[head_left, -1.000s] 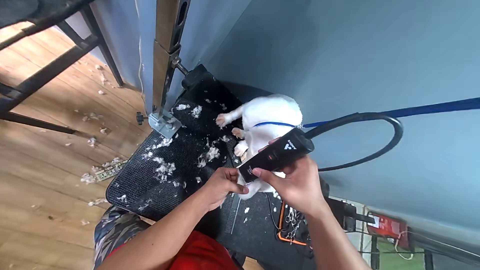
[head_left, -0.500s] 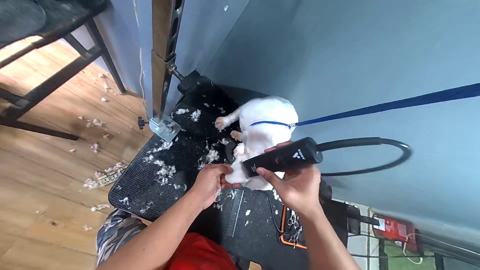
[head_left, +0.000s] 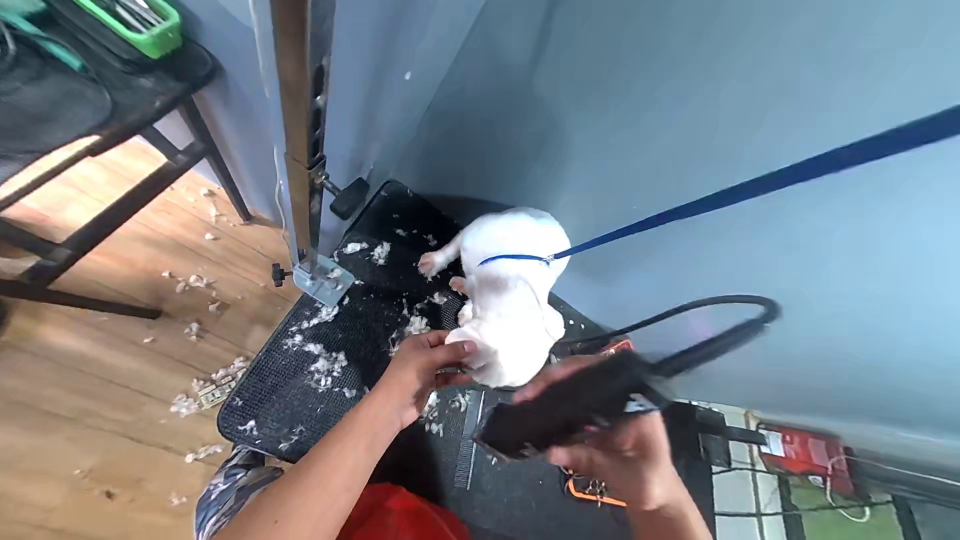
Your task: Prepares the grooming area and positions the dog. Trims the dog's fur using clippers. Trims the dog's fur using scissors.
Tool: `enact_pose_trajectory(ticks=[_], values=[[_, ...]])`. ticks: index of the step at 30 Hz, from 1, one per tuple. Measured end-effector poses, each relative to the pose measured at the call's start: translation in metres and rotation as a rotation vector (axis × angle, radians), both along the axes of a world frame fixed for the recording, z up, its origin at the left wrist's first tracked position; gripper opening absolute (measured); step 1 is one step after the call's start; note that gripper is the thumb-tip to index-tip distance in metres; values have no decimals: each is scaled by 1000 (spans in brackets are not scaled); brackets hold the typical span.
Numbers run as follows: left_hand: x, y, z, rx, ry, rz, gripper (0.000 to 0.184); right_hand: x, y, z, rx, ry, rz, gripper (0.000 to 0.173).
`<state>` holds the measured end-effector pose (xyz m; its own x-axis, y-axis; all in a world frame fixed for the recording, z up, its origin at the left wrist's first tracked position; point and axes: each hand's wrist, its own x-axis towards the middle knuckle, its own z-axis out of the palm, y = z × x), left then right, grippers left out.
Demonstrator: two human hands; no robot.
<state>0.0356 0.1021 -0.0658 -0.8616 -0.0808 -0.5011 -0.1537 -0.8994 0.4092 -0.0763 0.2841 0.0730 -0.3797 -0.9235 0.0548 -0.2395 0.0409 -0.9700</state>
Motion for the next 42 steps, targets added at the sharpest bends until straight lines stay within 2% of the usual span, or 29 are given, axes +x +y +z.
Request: enact_pose_trajectory(ticks=[2,4,8,10,15,22,32,34,37,39,40,42], values=[[-5,7,8,-126,-48,14,22,-2,22,5,-125,2,-170,67],[-9,15,10,-214,-112,107,17,-4,34,6,-159,54,-299,65],[-8,24,6,-164,-113,286,13,5,28,-7,-215,183,-508,62],[-5,25,5,-150,-112,334,12,5,15,-16,-270,204,-539,64],[-2,18,8,-151,-174,362,13,-1,-15,-42,-249,310,-495,59],[3,6,13,-80,-222,349,24,1,-34,-70,-204,248,-483,58],[1,3,21,47,-190,297,65,21,-61,-77,-181,193,-475,52],[2,1,21,103,-176,313,68,24,-61,-77,-190,143,-423,53],[10,-3,15,155,-134,349,71,16,-43,-60,-213,-90,-218,57],[11,0,7,-69,-208,370,53,9,-13,-45,-258,-260,-94,62],[13,6,1,-296,-260,370,44,7,6,-40,-298,-323,-67,65],[18,21,-5,-882,-289,347,26,1,46,-39,-400,-403,-116,68]])
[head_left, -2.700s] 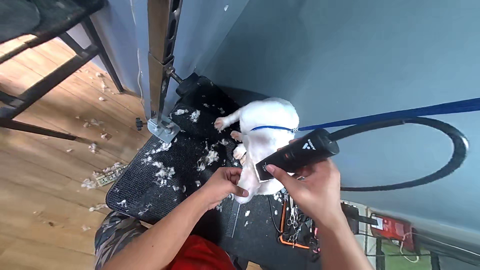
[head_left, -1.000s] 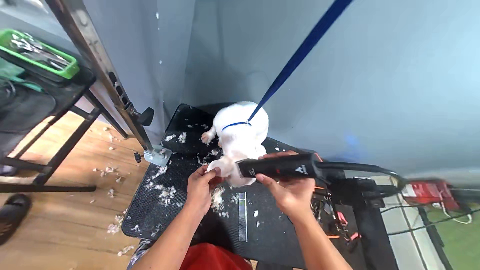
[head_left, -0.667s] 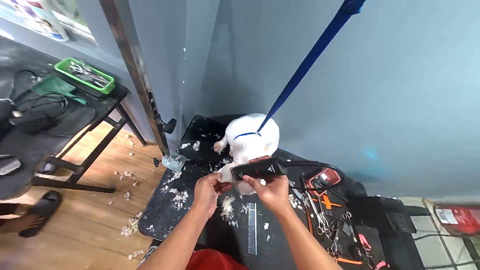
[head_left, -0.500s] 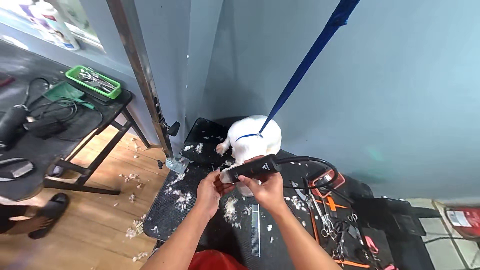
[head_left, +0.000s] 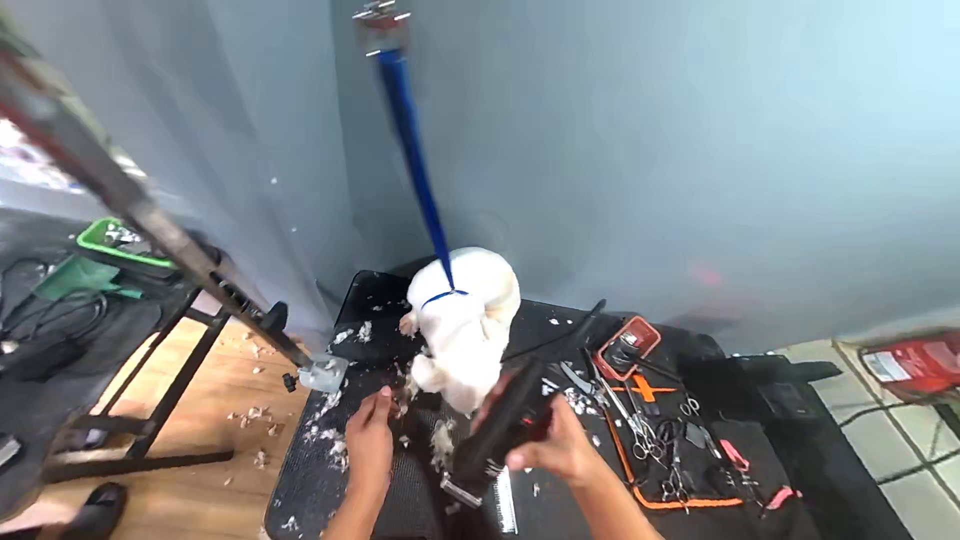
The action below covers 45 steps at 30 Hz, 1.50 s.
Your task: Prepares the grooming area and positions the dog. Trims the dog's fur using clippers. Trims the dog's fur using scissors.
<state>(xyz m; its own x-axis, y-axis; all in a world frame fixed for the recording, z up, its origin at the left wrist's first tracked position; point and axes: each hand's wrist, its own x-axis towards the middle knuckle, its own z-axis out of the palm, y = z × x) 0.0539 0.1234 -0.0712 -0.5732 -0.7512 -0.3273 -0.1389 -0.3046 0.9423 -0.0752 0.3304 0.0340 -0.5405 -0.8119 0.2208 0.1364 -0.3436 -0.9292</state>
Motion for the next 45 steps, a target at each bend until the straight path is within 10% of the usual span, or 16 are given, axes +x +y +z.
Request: enact_pose_trajectory(ticks=[6,14,19,27,38,45], values=[[-59,17,80,-1046,15,-555,30,5,80,-9,7,-414,-548,53],[-227,42,158,-1513,-592,-1851,62,32,107,-20,-153,-510,-424,67],[-269,72,159,-1445,-1037,-2131,23,44,103,-34,-171,-409,-625,71],[-275,52,140,-1580,-564,-2100,27,40,127,-42,-180,-415,-760,65],[-305,45,119,-827,-612,-2277,24,23,96,-11,-148,-786,-650,46],[-321,49,112,-752,-522,-2350,25,50,19,-24,-88,-80,-1051,74]])
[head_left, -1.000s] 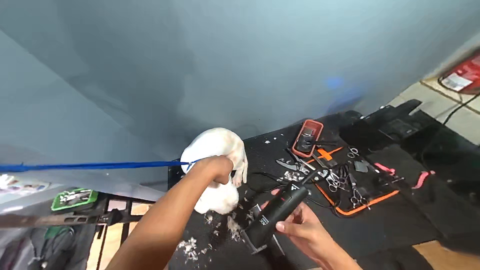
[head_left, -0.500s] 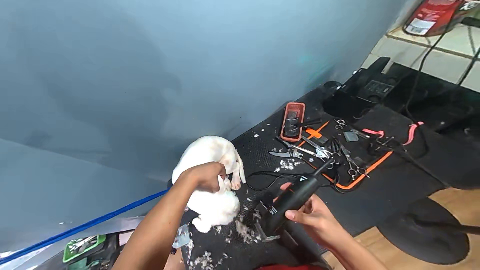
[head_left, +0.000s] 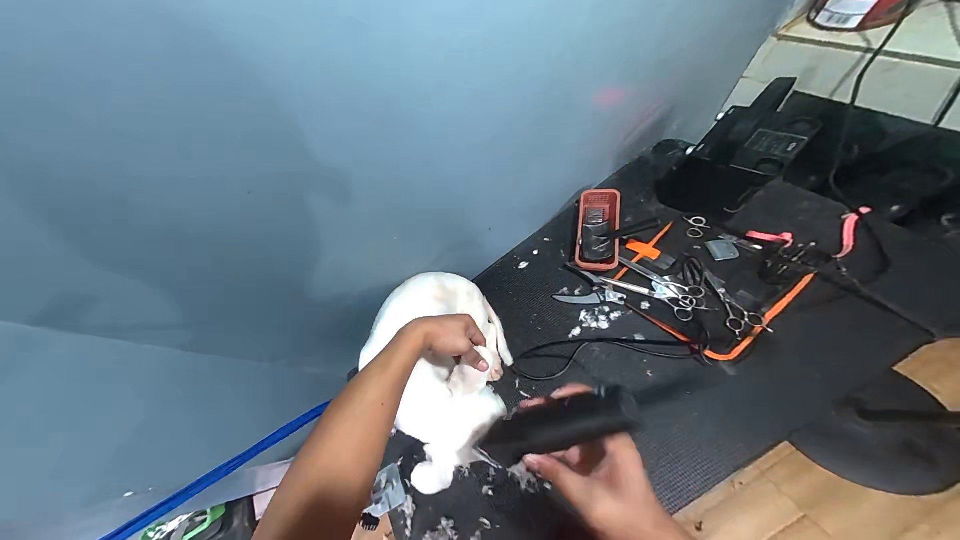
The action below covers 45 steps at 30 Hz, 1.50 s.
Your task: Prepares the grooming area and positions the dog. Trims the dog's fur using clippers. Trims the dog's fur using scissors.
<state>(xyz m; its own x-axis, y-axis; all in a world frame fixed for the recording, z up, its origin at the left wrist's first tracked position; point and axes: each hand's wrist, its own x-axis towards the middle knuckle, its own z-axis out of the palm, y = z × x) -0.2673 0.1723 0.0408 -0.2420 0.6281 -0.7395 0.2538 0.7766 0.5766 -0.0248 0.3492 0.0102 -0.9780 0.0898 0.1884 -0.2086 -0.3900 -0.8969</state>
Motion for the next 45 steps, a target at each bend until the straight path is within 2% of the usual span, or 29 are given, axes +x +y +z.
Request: enact_pose_trajectory(ticks=[2,4,7,20,25,31,34,35,37,39,41,43,45], values=[[0,-2,-8,31,-32,20,26,-4,-17,-19,250,203,-120,66],[3,-4,-13,45,-32,30,25,-8,-28,-32,486,368,-185,50],[8,-4,-11,59,5,20,22,-4,-46,-38,644,461,-241,34],[17,-12,-10,85,91,-38,33,-12,-85,-55,724,416,-362,48],[19,-15,-12,30,11,95,41,-25,-86,-57,736,419,-373,52],[27,-14,5,-64,-70,307,66,-43,-81,-57,756,401,-419,49],[24,-16,2,-24,-71,426,77,-56,-76,-56,744,385,-447,46],[19,-16,-5,9,-37,445,80,-60,-73,-55,727,364,-462,46],[17,-16,-7,59,178,457,76,-64,-65,-49,648,289,-521,44],[36,-17,10,33,554,472,63,-66,-48,-36,518,213,-572,47],[72,-22,25,67,858,526,46,-67,-22,-23,397,158,-550,60],[120,-28,19,226,1030,737,27,-65,4,-14,225,30,-485,69],[177,-21,10,420,1012,1060,29,-68,29,-6,97,-32,-426,69]])
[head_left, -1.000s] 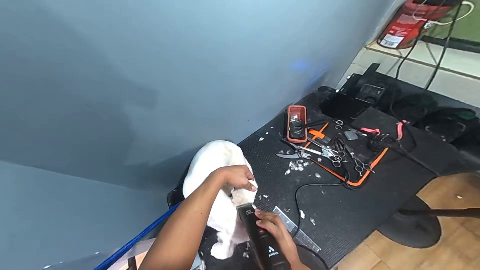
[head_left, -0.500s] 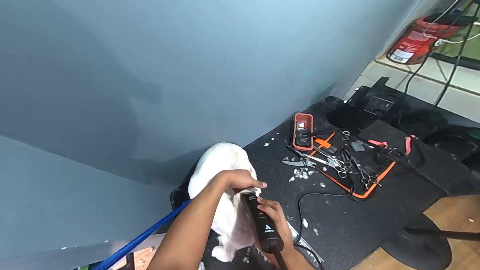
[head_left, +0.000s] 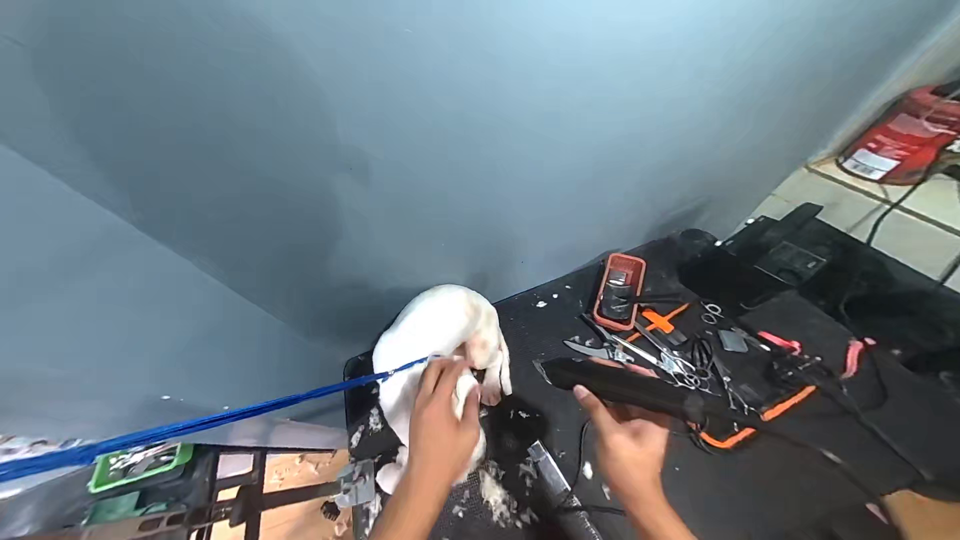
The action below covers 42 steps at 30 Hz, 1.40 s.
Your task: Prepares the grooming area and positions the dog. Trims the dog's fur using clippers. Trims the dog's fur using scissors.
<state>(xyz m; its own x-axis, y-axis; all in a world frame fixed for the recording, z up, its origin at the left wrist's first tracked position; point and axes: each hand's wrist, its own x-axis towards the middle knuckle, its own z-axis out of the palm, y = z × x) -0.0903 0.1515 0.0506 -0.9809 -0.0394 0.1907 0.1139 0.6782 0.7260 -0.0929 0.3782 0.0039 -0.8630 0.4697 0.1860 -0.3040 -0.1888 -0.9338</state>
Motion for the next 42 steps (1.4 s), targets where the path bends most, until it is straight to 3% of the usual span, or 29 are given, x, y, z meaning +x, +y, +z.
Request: enact_pose_trajectory(ticks=[3,6,9,11,15,18,20,27,30,33,37,40,42], values=[[61,43,-17,800,-283,252,27,-9,15,13,-274,-56,58,58],[52,81,-37,1482,-529,570,39,-19,12,36,-463,-218,175,35],[19,99,-40,1729,-402,796,58,-23,9,53,-549,-298,433,33],[3,105,-42,1779,-258,912,55,-24,9,60,-609,-317,566,28],[-13,97,-43,1811,13,1104,45,-30,9,75,-754,-386,758,24],[4,88,-38,1730,107,1196,46,-37,0,85,-576,-528,896,33],[19,84,-36,1660,77,1252,45,-38,-9,88,-437,-557,965,45],[48,57,-29,1603,-54,1289,48,-40,-49,93,-292,-537,1227,73],[51,49,-23,1623,-73,1295,48,-40,-68,91,-284,-378,1194,82],[57,53,-25,1485,-60,1320,47,-46,-82,82,-16,-207,1157,104],[85,49,-37,1308,-59,1301,36,-38,-88,65,136,58,1087,95],[105,36,-47,1164,-66,1270,34,-30,-96,72,319,50,1139,91],[118,28,-55,1042,-77,1253,35,-18,-104,72,315,41,1129,87]])
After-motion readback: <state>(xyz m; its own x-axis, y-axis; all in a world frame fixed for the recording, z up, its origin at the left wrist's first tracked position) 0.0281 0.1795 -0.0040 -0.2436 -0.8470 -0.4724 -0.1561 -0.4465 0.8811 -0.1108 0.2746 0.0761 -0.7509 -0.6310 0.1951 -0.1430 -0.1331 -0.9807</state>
